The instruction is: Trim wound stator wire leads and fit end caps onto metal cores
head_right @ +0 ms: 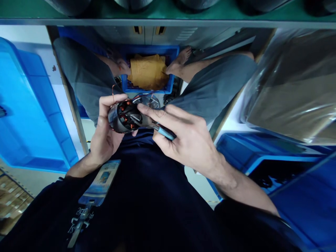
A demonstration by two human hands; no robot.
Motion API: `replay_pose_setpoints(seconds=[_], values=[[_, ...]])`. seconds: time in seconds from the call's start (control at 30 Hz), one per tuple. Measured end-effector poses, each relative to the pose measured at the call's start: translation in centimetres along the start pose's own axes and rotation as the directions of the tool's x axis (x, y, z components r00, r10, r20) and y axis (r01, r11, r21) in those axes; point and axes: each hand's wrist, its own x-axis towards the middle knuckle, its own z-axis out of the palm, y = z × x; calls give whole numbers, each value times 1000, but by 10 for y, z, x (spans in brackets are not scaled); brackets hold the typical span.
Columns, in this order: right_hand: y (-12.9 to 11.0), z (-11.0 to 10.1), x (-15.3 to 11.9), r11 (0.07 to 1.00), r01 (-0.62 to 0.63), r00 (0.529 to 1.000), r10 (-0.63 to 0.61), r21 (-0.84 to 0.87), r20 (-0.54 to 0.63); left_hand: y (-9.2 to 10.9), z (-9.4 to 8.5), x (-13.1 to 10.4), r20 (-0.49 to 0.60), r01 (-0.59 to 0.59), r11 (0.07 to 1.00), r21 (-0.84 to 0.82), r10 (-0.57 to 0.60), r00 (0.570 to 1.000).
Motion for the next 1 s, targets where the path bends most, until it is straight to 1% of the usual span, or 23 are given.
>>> replay_pose_setpoints(seconds=[0.07, 0.1, 0.23, 0.33, 0.43, 0.53, 0.6, 0.73, 0.8, 0.83, 0.93, 0.97, 1.0], values=[[-1, 0, 0, 998, 13, 1000, -11, -60, 26, 1, 5, 0, -10, 56, 986, -155, -58, 998], [-1, 1, -1, 996, 29, 999, -26, -87, 29, 1, 6, 0, -8, 68, 980, -188, -71, 997], [-3, 4, -1, 983, 68, 998, -66, -170, 14, -3, 7, 1, -29, 47, 989, -140, -52, 998], [-4, 6, -1, 973, 94, 995, -99, -212, -16, -11, 5, 2, -47, -37, 994, -106, 32, 998], [-5, 7, 0, 966, 97, 994, -107, -240, -28, -16, 4, 2, -56, -103, 986, -129, 96, 994], [-6, 8, -1, 964, 77, 996, -85, -256, -19, -17, 5, 1, -79, -125, 981, -148, 114, 990], [-8, 9, -1, 962, 72, 996, -82, -263, -27, -17, 5, 0, -86, -126, 984, -127, 116, 990], [-10, 11, -1, 957, 84, 992, -108, -276, -70, -18, 4, 1, -33, -127, 986, -112, 124, 992], [-11, 13, 0, 961, 102, 990, -124, -255, -68, -17, 5, 1, -17, -147, 979, -139, 146, 989], [-12, 14, 0, 972, 100, 991, -116, -212, -64, -16, 7, 0, -27, -156, 977, -146, 154, 988], [-10, 18, 2, 996, 68, 995, -71, -48, -63, -11, 12, -1, -97, -169, 977, -128, 157, 983], [-9, 19, 2, 998, 63, 996, -64, -28, -69, -9, 13, -1, -113, -157, 981, -110, 144, 983], [-8, 19, 2, 997, 67, 995, -70, -43, -77, -7, 15, -1, -119, -139, 986, -92, 128, 985]])
